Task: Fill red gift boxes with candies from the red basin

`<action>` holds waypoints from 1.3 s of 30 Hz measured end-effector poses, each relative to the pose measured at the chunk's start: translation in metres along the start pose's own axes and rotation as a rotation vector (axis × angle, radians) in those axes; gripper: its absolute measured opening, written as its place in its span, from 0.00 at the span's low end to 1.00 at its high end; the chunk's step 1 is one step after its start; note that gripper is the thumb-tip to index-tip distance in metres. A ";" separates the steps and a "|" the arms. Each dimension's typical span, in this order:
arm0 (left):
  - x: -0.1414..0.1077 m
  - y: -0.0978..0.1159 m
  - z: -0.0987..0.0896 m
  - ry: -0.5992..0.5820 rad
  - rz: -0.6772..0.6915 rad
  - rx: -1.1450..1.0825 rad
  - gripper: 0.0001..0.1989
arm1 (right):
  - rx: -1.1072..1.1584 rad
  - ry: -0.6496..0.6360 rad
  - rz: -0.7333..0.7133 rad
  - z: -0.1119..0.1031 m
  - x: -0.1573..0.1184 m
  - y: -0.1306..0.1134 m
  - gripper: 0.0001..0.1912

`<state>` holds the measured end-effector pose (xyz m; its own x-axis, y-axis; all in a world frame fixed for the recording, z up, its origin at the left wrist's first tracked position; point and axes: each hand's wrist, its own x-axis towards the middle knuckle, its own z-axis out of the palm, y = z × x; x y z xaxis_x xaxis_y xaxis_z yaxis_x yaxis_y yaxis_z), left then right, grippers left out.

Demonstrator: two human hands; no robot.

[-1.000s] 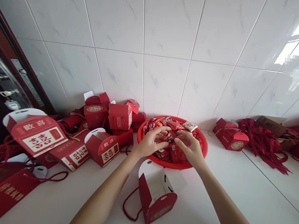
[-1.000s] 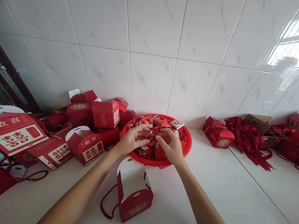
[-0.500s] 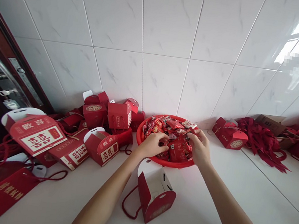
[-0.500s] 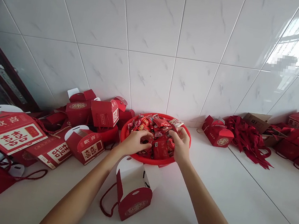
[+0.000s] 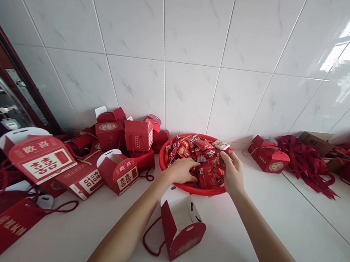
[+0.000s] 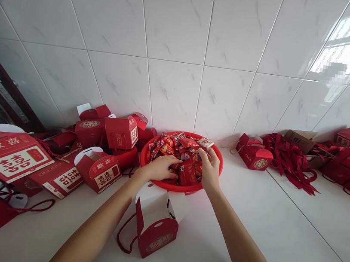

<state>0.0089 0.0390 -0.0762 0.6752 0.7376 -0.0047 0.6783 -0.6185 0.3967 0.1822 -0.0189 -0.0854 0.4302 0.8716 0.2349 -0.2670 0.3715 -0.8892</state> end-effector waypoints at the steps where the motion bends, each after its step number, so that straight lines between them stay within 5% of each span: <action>1: 0.001 0.000 0.000 -0.010 0.010 0.001 0.29 | 0.002 -0.003 0.003 0.000 0.000 0.000 0.18; 17: 0.007 -0.003 0.002 -0.053 0.078 -0.084 0.16 | -0.011 -0.012 -0.008 0.000 -0.001 -0.001 0.18; 26: 0.002 0.000 0.001 0.025 0.081 -0.200 0.12 | -0.029 -0.039 -0.013 0.000 -0.002 -0.001 0.16; 30: -0.003 -0.005 0.003 0.143 0.092 -0.313 0.09 | -0.024 -0.033 -0.008 0.002 -0.003 -0.003 0.16; 35: -0.004 -0.016 0.006 0.401 0.079 -0.489 0.18 | -0.006 -0.025 0.001 0.003 -0.004 -0.005 0.17; 39: -0.005 -0.018 0.004 0.462 0.119 -0.710 0.17 | 0.014 -0.051 0.020 0.003 -0.004 -0.005 0.18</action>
<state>-0.0053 0.0456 -0.0870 0.4401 0.8104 0.3867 0.1638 -0.4959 0.8528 0.1796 -0.0231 -0.0808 0.3803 0.8941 0.2367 -0.2877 0.3576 -0.8885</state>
